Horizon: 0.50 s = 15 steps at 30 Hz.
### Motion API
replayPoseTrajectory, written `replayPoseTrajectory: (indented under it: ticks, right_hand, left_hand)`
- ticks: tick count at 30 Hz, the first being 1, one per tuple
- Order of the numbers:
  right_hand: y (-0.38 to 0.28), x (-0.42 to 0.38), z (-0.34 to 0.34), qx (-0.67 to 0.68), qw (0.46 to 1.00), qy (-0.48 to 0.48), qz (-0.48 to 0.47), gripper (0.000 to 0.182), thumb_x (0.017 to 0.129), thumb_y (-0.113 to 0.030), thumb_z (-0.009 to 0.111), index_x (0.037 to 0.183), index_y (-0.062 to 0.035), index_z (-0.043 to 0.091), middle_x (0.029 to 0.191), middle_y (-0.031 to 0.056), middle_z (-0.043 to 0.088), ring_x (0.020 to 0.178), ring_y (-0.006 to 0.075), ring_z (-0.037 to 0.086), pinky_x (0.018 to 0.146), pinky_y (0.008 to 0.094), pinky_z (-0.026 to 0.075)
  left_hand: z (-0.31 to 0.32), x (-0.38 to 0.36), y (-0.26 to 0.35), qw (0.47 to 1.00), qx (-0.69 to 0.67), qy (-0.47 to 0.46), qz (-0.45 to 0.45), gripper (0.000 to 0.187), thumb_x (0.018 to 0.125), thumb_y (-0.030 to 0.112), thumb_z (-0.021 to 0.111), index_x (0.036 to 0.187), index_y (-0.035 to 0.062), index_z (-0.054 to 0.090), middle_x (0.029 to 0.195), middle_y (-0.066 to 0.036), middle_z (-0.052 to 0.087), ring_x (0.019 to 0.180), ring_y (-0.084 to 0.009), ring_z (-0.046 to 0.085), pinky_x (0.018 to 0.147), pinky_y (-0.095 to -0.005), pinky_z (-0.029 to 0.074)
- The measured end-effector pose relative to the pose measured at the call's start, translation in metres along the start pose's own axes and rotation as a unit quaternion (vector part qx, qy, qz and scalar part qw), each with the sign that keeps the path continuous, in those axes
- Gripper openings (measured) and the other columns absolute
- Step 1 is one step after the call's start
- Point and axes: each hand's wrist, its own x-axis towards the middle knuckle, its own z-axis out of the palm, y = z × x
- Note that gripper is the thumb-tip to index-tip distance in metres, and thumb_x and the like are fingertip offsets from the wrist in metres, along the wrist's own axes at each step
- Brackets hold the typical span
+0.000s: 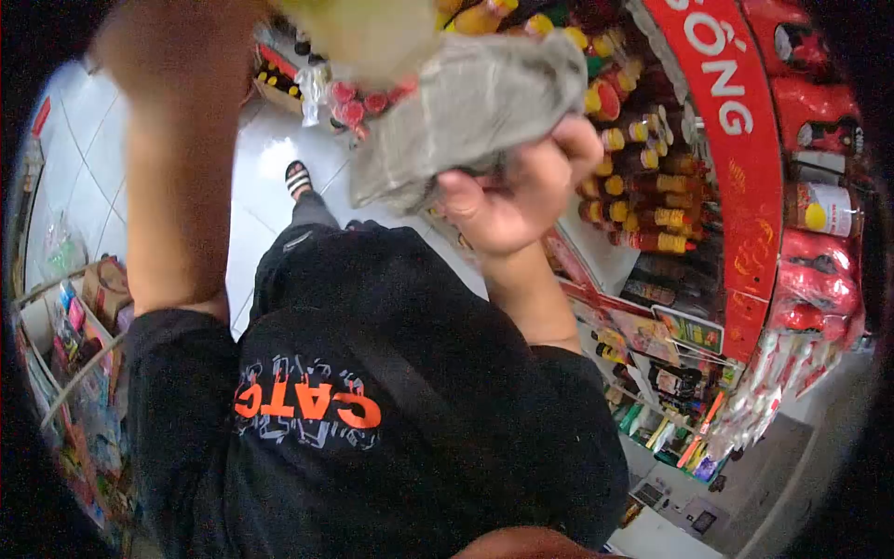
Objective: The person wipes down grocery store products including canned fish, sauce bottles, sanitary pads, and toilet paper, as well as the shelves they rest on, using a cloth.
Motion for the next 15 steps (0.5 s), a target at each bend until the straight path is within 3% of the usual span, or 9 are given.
replayPoseTrajectory:
  ticks: [3,6,7,8,9,10,12,13,15]
  right_hand:
    - [-0.008,-0.03,0.029,0.16,0.979,-0.021,0.127,0.088,0.057,-0.05,0.073,0.121,-0.0018,0.035,0.12,0.0234,0.028,0.115,0.0362,0.027,0.097,0.0426,0.024]
    - [-0.02,-0.037,0.03,0.36,0.877,-0.061,0.312,0.096,0.064,-0.042,0.073,0.132,-0.0018,0.019,0.128,0.0205,0.029,0.119,0.0313,0.031,0.099,0.0411,0.026]
    - [-0.028,-0.034,0.028,0.443,0.807,-0.052,0.387,0.094,0.067,-0.036,0.073,0.133,-0.0024,0.016,0.128,0.0176,0.032,0.119,0.028,0.034,0.099,0.039,0.028]
    - [-0.029,-0.032,0.024,0.48,0.777,-0.068,0.402,0.089,0.071,-0.027,0.071,0.134,-0.0037,0.013,0.126,0.0132,0.036,0.116,0.0225,0.039,0.098,0.0357,0.032]
    - [-0.03,-0.032,0.023,0.471,0.794,-0.078,0.378,0.084,0.072,-0.025,0.069,0.134,-0.0036,0.016,0.125,0.0129,0.037,0.115,0.0232,0.039,0.098,0.0362,0.031]
    - [-0.034,-0.033,0.022,0.479,0.788,-0.059,0.383,0.082,0.072,-0.025,0.067,0.133,-0.0034,0.017,0.125,0.0125,0.038,0.114,0.023,0.04,0.098,0.0357,0.03]
    - [-0.041,-0.039,0.022,0.46,0.793,-0.037,0.396,0.074,0.077,-0.032,0.061,0.132,-0.003,0.022,0.122,0.0113,0.042,0.111,0.0214,0.043,0.098,0.0347,0.03]
    - [-0.047,-0.033,0.023,0.508,0.728,-0.038,0.458,0.073,0.079,-0.043,0.056,0.132,-0.0033,0.024,0.125,0.0117,0.041,0.113,0.0223,0.043,0.099,0.0363,0.03]
    - [-0.058,-0.031,0.034,0.568,0.67,-0.048,0.475,0.076,0.079,-0.052,0.051,0.132,-0.0039,0.026,0.13,0.0113,0.039,0.115,0.0249,0.042,0.1,0.039,0.03]
  left_hand:
    - [0.01,-0.068,-0.012,0.993,-0.069,0.026,-0.088,0.044,0.086,0.022,0.054,0.121,0.0004,0.04,0.111,-0.01,0.052,0.102,-0.0171,0.05,0.09,-0.0306,0.039]
    - [0.02,-0.117,-0.023,0.984,-0.083,0.062,-0.148,0.044,0.086,0.021,0.054,0.122,0.0008,0.039,0.112,-0.009,0.052,0.101,-0.0162,0.05,0.089,-0.0295,0.04]
    - [0.02,-0.126,-0.024,0.981,-0.003,0.071,-0.181,0.036,0.088,0.019,0.05,0.116,-0.0009,0.043,0.109,-0.009,0.052,0.1,-0.0148,0.05,0.087,-0.0279,0.04]
    - [0.019,-0.129,-0.026,0.99,0.031,0.045,-0.13,0.035,0.085,0.022,0.054,0.11,-0.0016,0.048,0.099,-0.009,0.054,0.093,-0.0165,0.052,0.08,-0.0283,0.042]
    - [0.017,-0.132,-0.029,0.995,0.067,0.018,-0.078,0.035,0.082,0.025,0.057,0.103,-0.0022,0.052,0.089,-0.01,0.056,0.085,-0.0181,0.054,0.074,-0.0288,0.043]
    - [0.018,-0.138,-0.026,0.992,0.058,0.039,-0.101,0.038,0.079,0.025,0.059,0.104,-0.0034,0.053,0.092,-0.014,0.056,0.086,-0.0235,0.054,0.077,-0.0325,0.041]
    - [0.011,-0.147,-0.016,0.983,0.178,-0.008,-0.041,0.041,0.08,0.027,0.057,0.105,-0.0045,0.051,0.096,-0.017,0.054,0.089,-0.029,0.052,0.079,-0.0338,0.041]
    - [0.007,-0.151,-0.007,0.972,0.228,-0.044,-0.018,0.041,0.081,0.027,0.057,0.105,-0.0049,0.05,0.097,-0.018,0.053,0.091,-0.0307,0.052,0.08,-0.0342,0.041]
    - [0.0,-0.165,0.003,0.965,0.26,-0.017,0.024,0.043,0.079,0.03,0.059,0.105,-0.004,0.05,0.096,-0.018,0.052,0.092,-0.0325,0.051,0.081,-0.037,0.04]
